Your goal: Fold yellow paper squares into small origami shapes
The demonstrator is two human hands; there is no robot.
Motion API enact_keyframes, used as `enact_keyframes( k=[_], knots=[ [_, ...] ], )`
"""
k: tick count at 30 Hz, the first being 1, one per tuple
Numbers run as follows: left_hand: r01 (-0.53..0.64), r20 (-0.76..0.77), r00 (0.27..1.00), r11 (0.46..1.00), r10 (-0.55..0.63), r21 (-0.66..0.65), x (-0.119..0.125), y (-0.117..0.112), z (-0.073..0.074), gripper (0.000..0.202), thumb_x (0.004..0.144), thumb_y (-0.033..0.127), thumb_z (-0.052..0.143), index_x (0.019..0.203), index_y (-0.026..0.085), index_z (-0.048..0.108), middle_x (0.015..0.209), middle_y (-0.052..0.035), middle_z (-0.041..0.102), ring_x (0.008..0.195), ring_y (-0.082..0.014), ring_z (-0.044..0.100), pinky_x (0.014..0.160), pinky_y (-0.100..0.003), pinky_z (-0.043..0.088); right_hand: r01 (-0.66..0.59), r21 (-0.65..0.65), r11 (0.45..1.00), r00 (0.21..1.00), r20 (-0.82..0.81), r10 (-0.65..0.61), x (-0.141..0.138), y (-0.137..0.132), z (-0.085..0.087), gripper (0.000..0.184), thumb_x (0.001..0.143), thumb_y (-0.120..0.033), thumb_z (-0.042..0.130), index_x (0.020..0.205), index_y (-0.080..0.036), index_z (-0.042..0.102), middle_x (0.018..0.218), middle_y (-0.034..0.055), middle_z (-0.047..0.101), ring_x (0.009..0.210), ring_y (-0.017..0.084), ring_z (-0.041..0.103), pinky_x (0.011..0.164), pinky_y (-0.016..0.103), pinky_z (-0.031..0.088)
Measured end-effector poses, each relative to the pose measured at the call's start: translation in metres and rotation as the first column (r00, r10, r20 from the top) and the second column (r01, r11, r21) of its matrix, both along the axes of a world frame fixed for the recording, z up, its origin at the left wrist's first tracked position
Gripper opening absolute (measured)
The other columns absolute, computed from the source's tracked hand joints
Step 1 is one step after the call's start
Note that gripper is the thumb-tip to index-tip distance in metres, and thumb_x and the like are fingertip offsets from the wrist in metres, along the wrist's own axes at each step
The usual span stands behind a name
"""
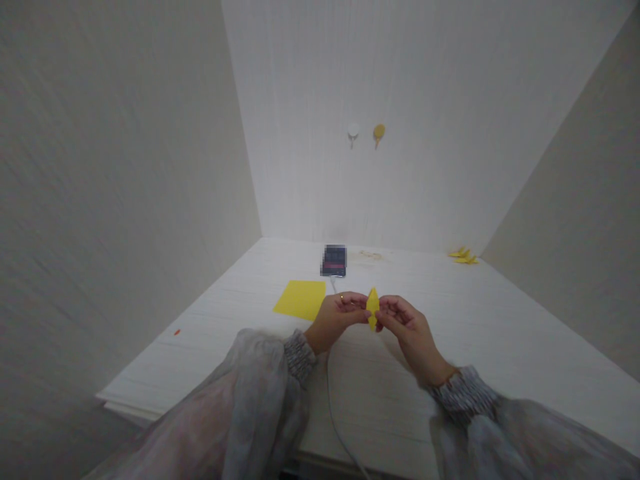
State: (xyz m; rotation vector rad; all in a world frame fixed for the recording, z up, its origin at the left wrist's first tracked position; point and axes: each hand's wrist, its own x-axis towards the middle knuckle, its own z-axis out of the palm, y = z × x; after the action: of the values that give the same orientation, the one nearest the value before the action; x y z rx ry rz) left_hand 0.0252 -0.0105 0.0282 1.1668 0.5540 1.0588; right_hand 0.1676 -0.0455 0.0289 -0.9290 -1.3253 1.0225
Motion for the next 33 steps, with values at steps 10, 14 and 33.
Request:
enact_keyframes(
  k=[10, 14, 33],
  knots=[
    [-0.026, -0.017, 1.000, 1.000, 0.026, -0.005, -0.0006, 0.0018, -0.0033, 0.025, 0.052, 0.022, 0.070, 0.073, 0.011, 0.061, 0.066, -0.0022, 0.064, 0.062, -0.0124, 0.059, 0.068, -0.029, 0.047, 0.031, 0.024, 0.999, 0.998, 0.047, -0.032, 0.0025, 0.0001, -0.0011, 0.013, 0.069, -0.028, 0.059, 0.077, -0.019, 0.056, 0.062, -0.0001, 0.057, 0.055, 0.012, 0.053, 0.054, 0.028, 0.046],
    [-0.009, -0.021, 1.000, 1.000, 0.009, 0.018, -0.0012, 0.0006, -0.0014, 0.022, 0.054, 0.022, 0.069, 0.072, 0.011, 0.062, 0.067, -0.0032, 0.064, 0.064, -0.0130, 0.059, 0.068, -0.029, 0.047, 0.004, 0.042, 0.999, 0.999, 0.051, -0.006, 0.0033, -0.0006, -0.0003, 0.008, 0.070, -0.025, 0.057, 0.076, -0.019, 0.058, 0.063, -0.0005, 0.058, 0.057, 0.012, 0.054, 0.057, 0.027, 0.045],
    [0.021, 0.022, 1.000, 1.000, -0.021, 0.013, -0.0028, 0.0001, -0.0016, 0.019, 0.060, 0.022, 0.065, 0.073, 0.010, 0.059, 0.069, -0.0030, 0.061, 0.065, -0.0122, 0.058, 0.070, -0.029, 0.047, -0.017, 0.241, 0.970, 0.987, 0.160, -0.022, 0.0047, -0.0016, 0.0021, 0.009, 0.073, -0.019, 0.054, 0.071, -0.023, 0.062, 0.074, 0.0013, 0.051, 0.062, 0.013, 0.052, 0.056, 0.028, 0.045]
  ],
)
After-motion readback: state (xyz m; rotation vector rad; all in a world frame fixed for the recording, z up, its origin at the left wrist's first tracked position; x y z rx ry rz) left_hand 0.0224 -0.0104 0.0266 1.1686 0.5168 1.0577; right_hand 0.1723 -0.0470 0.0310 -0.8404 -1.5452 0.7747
